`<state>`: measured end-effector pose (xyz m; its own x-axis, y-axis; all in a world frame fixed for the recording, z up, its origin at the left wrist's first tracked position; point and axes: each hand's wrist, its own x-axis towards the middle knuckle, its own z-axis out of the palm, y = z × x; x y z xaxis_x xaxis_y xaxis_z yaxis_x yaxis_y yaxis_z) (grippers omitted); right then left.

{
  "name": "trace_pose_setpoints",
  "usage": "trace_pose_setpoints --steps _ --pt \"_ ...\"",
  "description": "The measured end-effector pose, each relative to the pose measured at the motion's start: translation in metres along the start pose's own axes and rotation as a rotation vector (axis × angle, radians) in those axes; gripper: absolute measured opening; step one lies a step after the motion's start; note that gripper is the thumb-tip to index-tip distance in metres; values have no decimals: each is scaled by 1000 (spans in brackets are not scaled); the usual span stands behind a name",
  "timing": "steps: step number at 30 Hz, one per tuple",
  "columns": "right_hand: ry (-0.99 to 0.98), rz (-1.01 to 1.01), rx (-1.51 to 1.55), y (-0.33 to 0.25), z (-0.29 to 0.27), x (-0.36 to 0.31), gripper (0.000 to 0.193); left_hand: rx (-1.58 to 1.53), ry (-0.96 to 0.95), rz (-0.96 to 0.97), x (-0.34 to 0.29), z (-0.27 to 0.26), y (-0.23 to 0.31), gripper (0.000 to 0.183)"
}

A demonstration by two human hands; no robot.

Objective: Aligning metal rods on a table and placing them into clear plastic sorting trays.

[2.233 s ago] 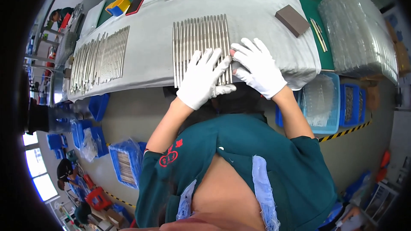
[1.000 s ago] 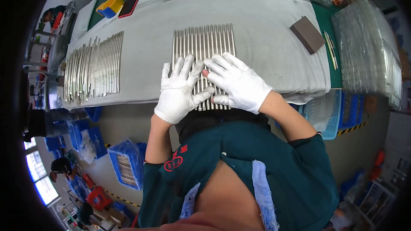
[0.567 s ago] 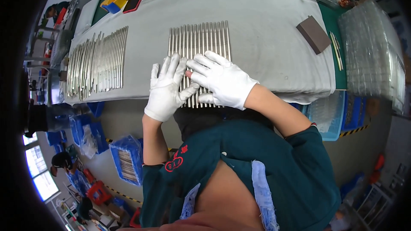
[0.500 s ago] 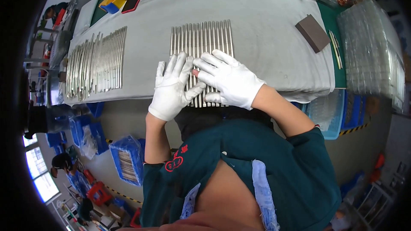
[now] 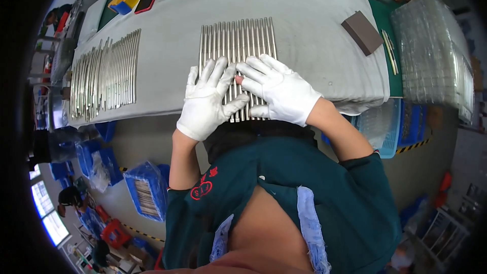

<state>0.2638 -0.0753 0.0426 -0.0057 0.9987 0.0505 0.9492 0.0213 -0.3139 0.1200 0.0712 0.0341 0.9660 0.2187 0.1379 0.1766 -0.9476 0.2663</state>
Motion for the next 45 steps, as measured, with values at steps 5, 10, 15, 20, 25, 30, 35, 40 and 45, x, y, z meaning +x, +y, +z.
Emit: trace_pose_setpoints --steps 5,10,15,20,25,30,35,40,45 --pt "-5 -108 20 -15 8 30 69 130 -2 -63 -18 -6 -22 64" --pt "-18 -115 3 -14 6 26 68 83 -4 -70 -16 -4 -17 64" --pt "45 -53 -44 -1 1 -10 61 -12 27 20 -3 6 9 62" --pt "27 50 -16 8 -12 -36 62 -75 64 119 9 16 28 63" --pt "57 45 -4 3 -5 -27 61 -80 69 109 5 13 21 64" --pt "81 -85 24 -9 5 2 58 8 30 3 -13 -3 -2 62" --pt "147 -131 2 -5 -4 14 57 41 128 -129 -39 -15 -35 58" --pt "229 -132 -181 31 -10 44 42 15 97 -246 -50 -11 -51 45" --pt "293 -298 -195 43 2 101 42 -107 182 -216 -44 -13 -58 33"
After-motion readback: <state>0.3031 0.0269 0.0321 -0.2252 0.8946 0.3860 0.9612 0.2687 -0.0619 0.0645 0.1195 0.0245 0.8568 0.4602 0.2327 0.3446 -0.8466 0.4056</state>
